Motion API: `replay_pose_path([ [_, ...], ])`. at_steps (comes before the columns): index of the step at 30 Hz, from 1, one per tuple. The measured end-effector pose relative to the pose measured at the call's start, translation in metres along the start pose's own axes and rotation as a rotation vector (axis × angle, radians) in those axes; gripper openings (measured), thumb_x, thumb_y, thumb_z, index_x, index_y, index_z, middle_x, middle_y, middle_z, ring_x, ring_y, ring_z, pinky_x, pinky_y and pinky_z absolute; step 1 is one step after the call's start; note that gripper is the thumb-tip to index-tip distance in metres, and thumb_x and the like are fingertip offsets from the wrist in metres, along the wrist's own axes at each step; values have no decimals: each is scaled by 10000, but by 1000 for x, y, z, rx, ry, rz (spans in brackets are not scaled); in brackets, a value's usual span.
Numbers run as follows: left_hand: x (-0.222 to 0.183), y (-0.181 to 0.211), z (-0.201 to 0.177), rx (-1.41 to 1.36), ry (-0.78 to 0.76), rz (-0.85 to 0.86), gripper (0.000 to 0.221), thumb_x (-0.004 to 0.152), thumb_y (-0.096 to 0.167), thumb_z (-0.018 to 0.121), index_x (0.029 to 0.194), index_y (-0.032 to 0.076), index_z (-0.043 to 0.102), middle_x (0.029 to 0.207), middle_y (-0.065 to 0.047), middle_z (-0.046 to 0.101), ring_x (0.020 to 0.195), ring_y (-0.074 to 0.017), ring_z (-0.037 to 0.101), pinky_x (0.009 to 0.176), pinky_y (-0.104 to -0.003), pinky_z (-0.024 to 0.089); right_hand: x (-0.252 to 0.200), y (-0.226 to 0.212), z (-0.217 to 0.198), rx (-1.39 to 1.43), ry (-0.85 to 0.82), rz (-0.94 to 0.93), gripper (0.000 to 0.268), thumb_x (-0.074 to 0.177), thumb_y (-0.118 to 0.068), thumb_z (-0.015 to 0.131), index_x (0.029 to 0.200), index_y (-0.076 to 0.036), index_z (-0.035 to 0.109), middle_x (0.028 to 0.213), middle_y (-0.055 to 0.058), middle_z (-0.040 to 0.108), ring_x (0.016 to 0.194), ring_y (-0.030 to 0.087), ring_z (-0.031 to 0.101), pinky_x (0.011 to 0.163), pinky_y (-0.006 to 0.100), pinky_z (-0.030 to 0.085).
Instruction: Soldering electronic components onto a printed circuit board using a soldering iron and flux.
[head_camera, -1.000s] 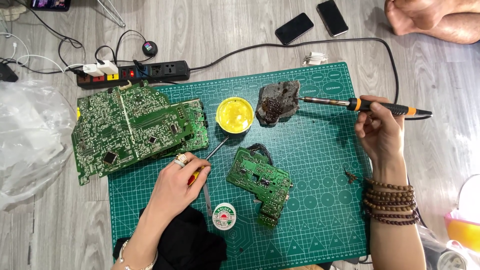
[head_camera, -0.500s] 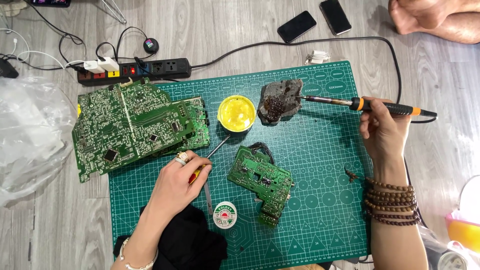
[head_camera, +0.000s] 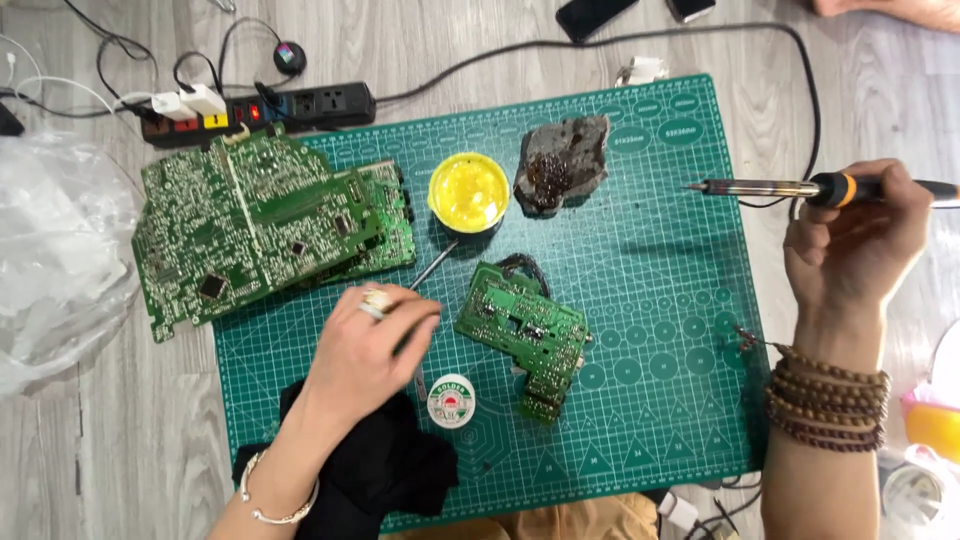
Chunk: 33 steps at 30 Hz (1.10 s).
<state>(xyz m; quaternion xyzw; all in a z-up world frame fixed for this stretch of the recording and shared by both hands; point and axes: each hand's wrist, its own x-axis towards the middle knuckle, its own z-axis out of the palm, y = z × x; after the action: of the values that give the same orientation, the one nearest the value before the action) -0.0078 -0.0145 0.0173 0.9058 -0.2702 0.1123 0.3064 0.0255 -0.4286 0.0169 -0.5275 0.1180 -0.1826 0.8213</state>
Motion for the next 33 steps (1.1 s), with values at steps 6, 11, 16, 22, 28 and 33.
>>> replay_pose_path([
  [6,23,20,14,-178,-112,132,100,834,105,707,930,84,690,909,-12,646,764,-193,607,691,-320,481,-34,9,-24,13,-236,50,281,995,-348,586,1105,-98,651,773,70,661,341,66,431,277,135,233],
  [11,41,21,34,-258,-178,115,99,879,131,664,954,69,685,931,-24,622,714,-207,618,621,-319,493,-73,15,-4,-219,-160,9,135,1006,-226,513,1012,-134,612,634,-33,592,328,12,399,254,129,223],
  [16,51,21,43,-347,-225,141,60,882,93,667,908,39,664,931,-49,619,612,-205,557,568,-324,460,-90,31,-15,-133,-56,54,154,986,-153,462,1002,-74,593,666,26,604,363,64,413,342,130,307],
  [22,56,16,52,-374,-226,162,45,882,66,664,873,38,630,910,-57,605,670,-208,568,586,-320,464,-87,42,-10,-57,-171,75,137,962,-136,506,977,-51,613,645,39,608,373,63,452,342,126,352],
  [28,57,11,58,-341,-230,190,81,893,65,674,898,39,597,943,-55,587,774,-212,588,695,-321,489,-81,44,-1,-177,-194,76,107,942,-197,595,960,-93,611,718,26,649,392,46,485,361,112,378],
  [33,57,8,60,-310,-252,189,80,908,83,658,904,47,586,950,-54,575,777,-206,580,692,-317,483,-76,48,-4,-322,-236,41,109,958,-206,573,951,-97,575,724,21,624,393,29,456,372,106,361],
])
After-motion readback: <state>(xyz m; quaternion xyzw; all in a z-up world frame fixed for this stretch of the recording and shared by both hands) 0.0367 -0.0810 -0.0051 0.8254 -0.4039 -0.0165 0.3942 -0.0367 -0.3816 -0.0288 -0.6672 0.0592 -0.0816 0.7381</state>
